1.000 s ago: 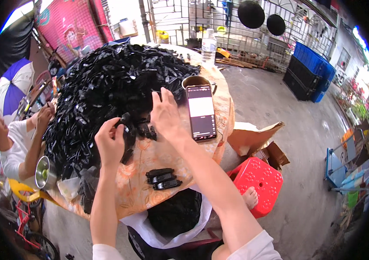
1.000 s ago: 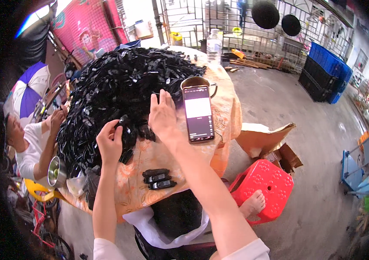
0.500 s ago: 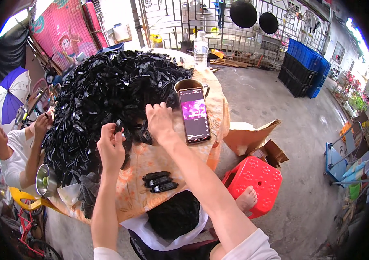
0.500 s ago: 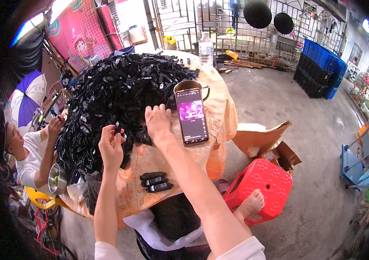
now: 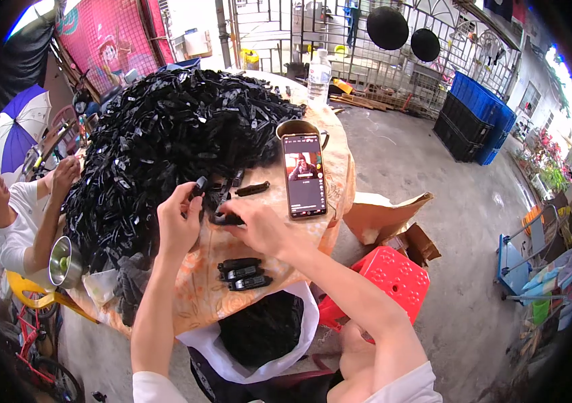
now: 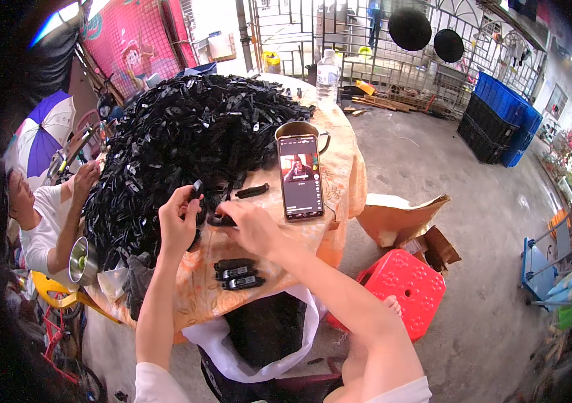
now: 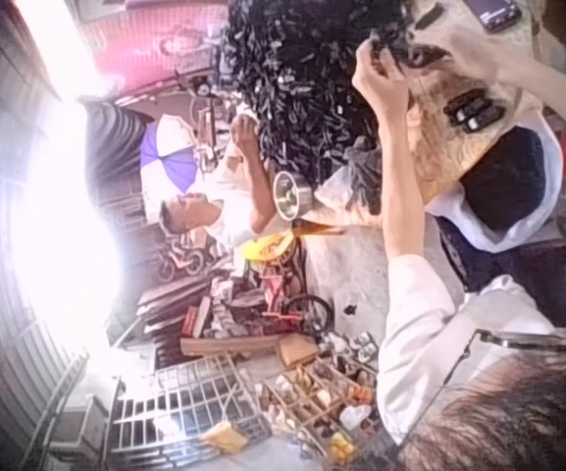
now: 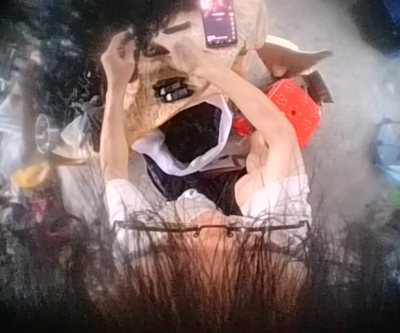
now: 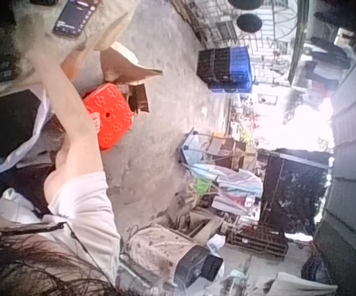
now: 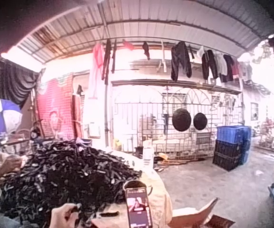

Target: The person assembles small plastic components together by hand, stacks the assembled pieces on the table, and periodically interacts with a smartphone screen.

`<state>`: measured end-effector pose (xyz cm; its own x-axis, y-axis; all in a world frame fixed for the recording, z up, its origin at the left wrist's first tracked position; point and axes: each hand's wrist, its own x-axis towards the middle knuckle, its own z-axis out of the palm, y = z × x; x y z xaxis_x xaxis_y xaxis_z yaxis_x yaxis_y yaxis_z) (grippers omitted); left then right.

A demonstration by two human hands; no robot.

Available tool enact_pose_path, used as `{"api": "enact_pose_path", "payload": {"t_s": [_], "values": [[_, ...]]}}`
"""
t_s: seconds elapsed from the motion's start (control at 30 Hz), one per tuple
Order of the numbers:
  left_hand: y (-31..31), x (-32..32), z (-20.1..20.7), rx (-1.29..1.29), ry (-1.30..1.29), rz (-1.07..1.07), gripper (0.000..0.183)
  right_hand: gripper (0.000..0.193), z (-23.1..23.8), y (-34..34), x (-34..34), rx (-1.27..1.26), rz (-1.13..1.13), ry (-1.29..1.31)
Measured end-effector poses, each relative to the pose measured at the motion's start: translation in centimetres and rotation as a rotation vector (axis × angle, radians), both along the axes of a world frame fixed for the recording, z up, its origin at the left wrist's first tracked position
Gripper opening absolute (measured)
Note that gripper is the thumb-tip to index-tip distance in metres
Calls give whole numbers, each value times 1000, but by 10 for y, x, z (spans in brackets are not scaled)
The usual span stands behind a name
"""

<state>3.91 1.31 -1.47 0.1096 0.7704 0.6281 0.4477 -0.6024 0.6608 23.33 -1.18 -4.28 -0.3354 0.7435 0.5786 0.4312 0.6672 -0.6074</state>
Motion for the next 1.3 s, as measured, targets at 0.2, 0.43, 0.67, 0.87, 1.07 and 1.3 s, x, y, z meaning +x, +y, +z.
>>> {"api": "enact_pose_path", "payload": {"t_s": [0.2, 0.43, 0.67, 0.87, 1.07, 1.3], "values": [[-7, 6, 8, -17, 85, -142, 24, 45, -6, -8, 12, -120, 112, 10], [-11, 8, 6, -31, 164, -180, 30, 34, 2, -2, 19, -552, 209, 387], [-28, 20, 18, -144, 290, -212, 54, 23, -11, 6, 15, -509, 249, 446], [-29, 20, 12, -131, 344, -294, 59, 27, -12, 7, 11, -422, 204, 340], [-19, 1, 20, 1, 431, -254, 34, 23, -3, 3, 14, -487, 263, 331], [-26, 0, 30, -201, 553, -349, 19, 24, -4, 0, 17, -312, 244, 151]]}}
